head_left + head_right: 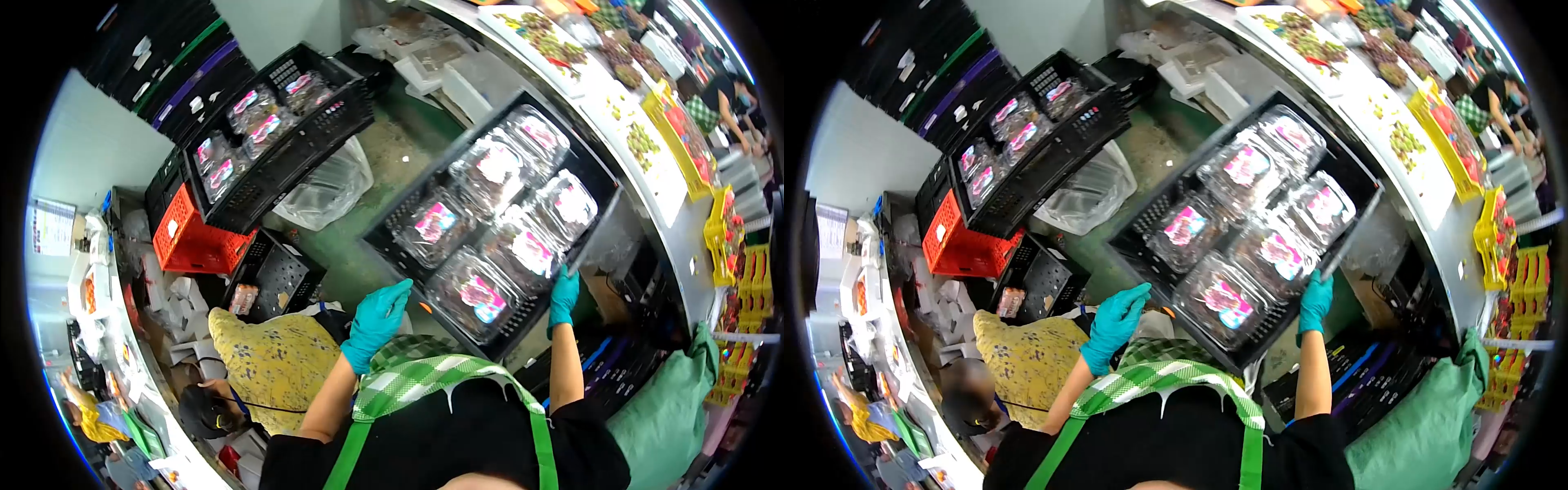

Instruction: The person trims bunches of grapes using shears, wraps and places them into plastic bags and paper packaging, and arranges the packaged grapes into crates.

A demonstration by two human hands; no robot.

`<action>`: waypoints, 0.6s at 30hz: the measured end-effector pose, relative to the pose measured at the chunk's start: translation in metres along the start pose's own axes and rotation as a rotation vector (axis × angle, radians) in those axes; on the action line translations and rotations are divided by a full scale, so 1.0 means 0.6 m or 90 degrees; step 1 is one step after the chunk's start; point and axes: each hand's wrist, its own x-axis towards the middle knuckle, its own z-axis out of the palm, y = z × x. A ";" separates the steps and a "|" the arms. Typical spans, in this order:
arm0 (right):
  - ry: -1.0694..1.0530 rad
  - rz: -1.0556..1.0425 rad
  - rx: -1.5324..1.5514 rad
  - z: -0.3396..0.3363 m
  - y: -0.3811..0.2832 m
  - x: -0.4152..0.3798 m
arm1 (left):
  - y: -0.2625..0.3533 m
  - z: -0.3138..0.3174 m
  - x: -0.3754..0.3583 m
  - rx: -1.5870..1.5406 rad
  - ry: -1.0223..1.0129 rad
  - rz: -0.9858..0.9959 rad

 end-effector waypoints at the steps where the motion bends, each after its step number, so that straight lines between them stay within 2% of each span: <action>1: 0.041 0.020 -0.116 0.004 -0.011 -0.002 | -0.003 -0.029 0.017 0.000 0.002 -0.013; 4: -0.052 0.115 -0.095 -0.007 -0.021 -0.007 | -0.027 -0.094 0.050 -0.039 -0.008 -0.066; 6: -0.009 0.094 -0.192 -0.003 -0.018 -0.006 | -0.050 -0.101 0.069 -0.011 -0.040 -0.074; 7: 0.019 0.064 -0.234 0.001 -0.017 -0.008 | -0.060 -0.101 0.081 -0.058 -0.029 -0.068; 8: 0.013 0.095 -0.233 0.003 -0.013 -0.005 | -0.070 -0.100 0.096 -0.056 -0.024 -0.041; 10: 0.035 0.054 -0.283 -0.004 -0.033 -0.012 | -0.064 -0.111 0.121 -0.052 -0.037 -0.005; 11: 0.034 0.049 -0.258 0.006 0.017 0.005 | -0.078 -0.110 0.131 -0.040 -0.056 -0.027; 14: 0.046 0.073 -0.296 0.002 -0.020 -0.011 | -0.078 -0.122 0.190 -0.009 -0.092 0.068; 15: 0.071 0.076 -0.373 0.005 -0.012 -0.010 | -0.078 -0.124 0.218 -0.008 -0.078 0.150; 16: 0.044 0.123 -0.407 0.002 -0.021 -0.009 | -0.087 -0.127 0.249 -0.028 -0.113 0.141; 18: 0.124 0.071 -0.450 0.008 -0.008 -0.013 | -0.123 -0.129 0.313 -0.083 -0.166 0.069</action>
